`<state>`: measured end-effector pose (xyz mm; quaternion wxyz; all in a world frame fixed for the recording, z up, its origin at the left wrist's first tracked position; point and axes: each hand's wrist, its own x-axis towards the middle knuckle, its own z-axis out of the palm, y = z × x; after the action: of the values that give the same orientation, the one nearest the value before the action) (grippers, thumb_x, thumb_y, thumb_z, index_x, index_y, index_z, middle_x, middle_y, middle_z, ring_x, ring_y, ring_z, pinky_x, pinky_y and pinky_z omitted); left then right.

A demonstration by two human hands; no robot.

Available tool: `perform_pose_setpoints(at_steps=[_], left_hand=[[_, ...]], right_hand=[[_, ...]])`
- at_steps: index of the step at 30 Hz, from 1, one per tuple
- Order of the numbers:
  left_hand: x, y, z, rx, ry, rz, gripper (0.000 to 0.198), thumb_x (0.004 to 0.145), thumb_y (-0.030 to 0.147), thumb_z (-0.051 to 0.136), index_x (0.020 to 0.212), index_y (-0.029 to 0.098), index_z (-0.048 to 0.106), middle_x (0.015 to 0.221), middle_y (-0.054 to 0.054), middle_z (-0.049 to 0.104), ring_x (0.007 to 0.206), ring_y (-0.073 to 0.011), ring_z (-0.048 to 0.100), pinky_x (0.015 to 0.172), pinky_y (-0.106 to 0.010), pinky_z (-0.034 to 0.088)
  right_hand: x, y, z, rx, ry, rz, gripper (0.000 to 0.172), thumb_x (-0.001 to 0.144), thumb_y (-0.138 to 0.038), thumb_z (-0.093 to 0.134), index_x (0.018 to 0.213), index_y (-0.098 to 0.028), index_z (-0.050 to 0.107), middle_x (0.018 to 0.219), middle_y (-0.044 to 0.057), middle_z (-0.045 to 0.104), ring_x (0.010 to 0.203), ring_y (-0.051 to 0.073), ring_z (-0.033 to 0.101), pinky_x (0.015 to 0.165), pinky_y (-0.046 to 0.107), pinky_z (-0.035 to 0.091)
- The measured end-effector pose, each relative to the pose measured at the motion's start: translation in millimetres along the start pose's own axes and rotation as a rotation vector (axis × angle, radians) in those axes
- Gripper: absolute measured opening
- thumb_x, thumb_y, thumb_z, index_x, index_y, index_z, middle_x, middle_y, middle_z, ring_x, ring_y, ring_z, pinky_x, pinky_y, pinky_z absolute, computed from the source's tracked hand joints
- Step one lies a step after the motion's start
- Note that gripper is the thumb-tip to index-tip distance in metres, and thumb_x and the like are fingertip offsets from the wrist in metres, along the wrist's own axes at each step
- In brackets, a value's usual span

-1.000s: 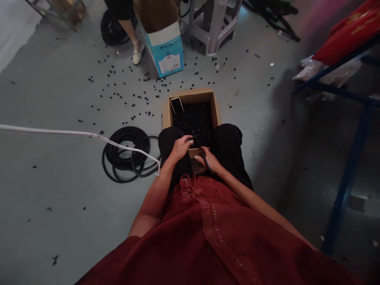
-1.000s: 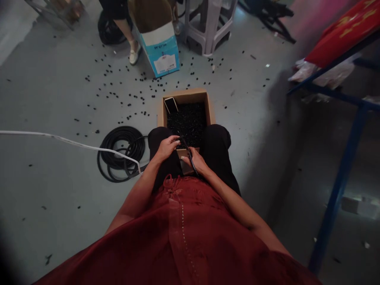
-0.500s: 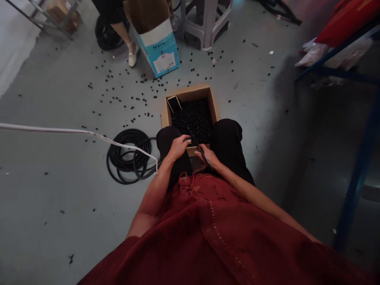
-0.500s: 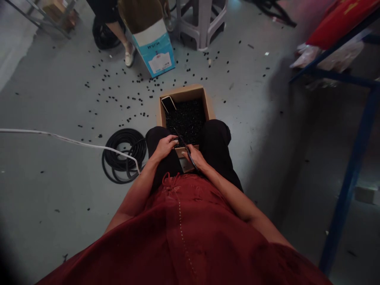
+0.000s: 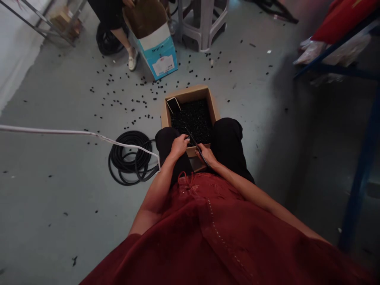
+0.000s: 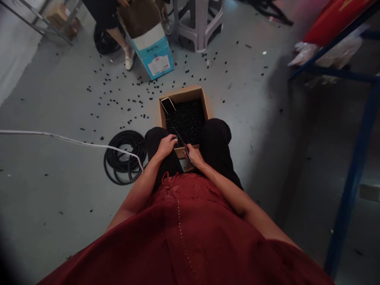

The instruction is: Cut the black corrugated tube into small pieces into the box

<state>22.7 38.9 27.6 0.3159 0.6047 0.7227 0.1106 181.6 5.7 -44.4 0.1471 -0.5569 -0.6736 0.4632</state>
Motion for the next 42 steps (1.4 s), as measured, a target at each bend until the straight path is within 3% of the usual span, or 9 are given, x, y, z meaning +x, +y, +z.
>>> perform_pose_setpoints(at_steps=[9, 17, 22, 27, 31, 36, 39, 42], left_hand=[[1.2, -0.6, 5.5, 0.032, 0.026, -0.024, 0.026, 0.086, 0.022, 0.052, 0.107, 0.014, 0.066, 0.098, -0.010, 0.071, 0.089, -0.0186, 0.063, 0.079, -0.027, 0.045], [0.1, -7.9, 3.6, -0.185, 0.044, -0.008, 0.025, 0.083, 0.021, 0.054, 0.104, 0.014, 0.065, 0.087, -0.005, 0.070, 0.074, -0.0141, 0.062, 0.072, -0.025, 0.047], [-5.2, -9.9, 5.1, -0.189, 0.096, 0.078, 0.032, 0.081, 0.021, 0.056, 0.112, 0.015, 0.062, 0.101, -0.008, 0.069, 0.093, -0.0170, 0.063, 0.085, -0.028, 0.047], [-11.2, -11.7, 7.0, -0.191, 0.072, 0.135, 0.043, 0.081, 0.019, 0.054, 0.124, 0.016, 0.053, 0.097, -0.005, 0.069, 0.088, -0.0156, 0.063, 0.082, -0.027, 0.047], [-15.3, -10.6, 7.8, -0.128, 0.050, 0.175, 0.048, 0.081, 0.018, 0.052, 0.128, 0.016, 0.049, 0.099, -0.005, 0.069, 0.087, -0.0159, 0.063, 0.082, -0.027, 0.046], [-22.2, -4.7, 6.5, -0.010, 0.032, 0.183, 0.051, 0.083, 0.019, 0.052, 0.134, 0.014, 0.044, 0.106, -0.008, 0.067, 0.095, -0.0186, 0.062, 0.085, -0.028, 0.045], [-33.5, -1.2, 4.2, 0.203, 0.078, 0.217, 0.048, 0.086, 0.019, 0.051, 0.133, 0.013, 0.044, 0.117, -0.013, 0.062, 0.106, -0.0228, 0.057, 0.091, -0.032, 0.042], [-47.1, -0.3, 3.3, 0.414, 0.114, 0.222, 0.037, 0.090, 0.021, 0.047, 0.126, 0.013, 0.050, 0.115, -0.016, 0.060, 0.108, -0.0254, 0.055, 0.092, -0.035, 0.040]], right_hand=[[5.5, 10.8, 6.7, 0.029, 0.025, 0.011, 0.020, 0.082, -0.031, 0.049, 0.099, -0.023, 0.057, 0.071, 0.002, 0.062, 0.070, 0.020, 0.058, 0.062, 0.025, 0.035], [7.8, 8.9, 4.0, 0.218, 0.032, 0.025, 0.016, 0.080, -0.037, 0.053, 0.087, -0.023, 0.053, 0.069, -0.001, 0.061, 0.069, 0.017, 0.058, 0.065, 0.025, 0.042], [11.3, 3.9, -1.2, 0.684, 0.014, 0.109, 0.028, 0.076, -0.046, 0.054, 0.090, -0.024, 0.046, 0.067, -0.003, 0.058, 0.055, 0.013, 0.055, 0.052, 0.025, 0.045], [26.7, -10.6, -10.6, 0.954, 0.036, 0.142, 0.043, 0.066, -0.047, 0.067, 0.095, -0.024, 0.045, 0.069, -0.005, 0.059, 0.056, 0.012, 0.057, 0.053, 0.025, 0.048], [38.6, -22.1, -15.9, 1.030, 0.064, 0.102, 0.047, 0.062, -0.042, 0.072, 0.096, -0.022, 0.046, 0.069, -0.005, 0.059, 0.057, 0.012, 0.059, 0.054, 0.025, 0.048], [44.9, -26.5, -14.7, 0.914, 0.063, 0.050, 0.045, 0.061, -0.037, 0.071, 0.095, -0.022, 0.046, 0.063, -0.008, 0.053, 0.053, 0.012, 0.056, 0.052, 0.025, 0.046], [45.4, -27.4, -12.1, 0.898, 0.070, 0.087, 0.041, 0.062, -0.034, 0.067, 0.095, -0.022, 0.046, 0.062, -0.008, 0.052, 0.053, 0.011, 0.055, 0.052, 0.025, 0.046], [45.6, -29.6, -12.0, 0.934, 0.082, 0.126, 0.040, 0.061, -0.031, 0.065, 0.095, -0.023, 0.045, 0.062, -0.009, 0.051, 0.053, 0.011, 0.054, 0.051, 0.025, 0.046]])
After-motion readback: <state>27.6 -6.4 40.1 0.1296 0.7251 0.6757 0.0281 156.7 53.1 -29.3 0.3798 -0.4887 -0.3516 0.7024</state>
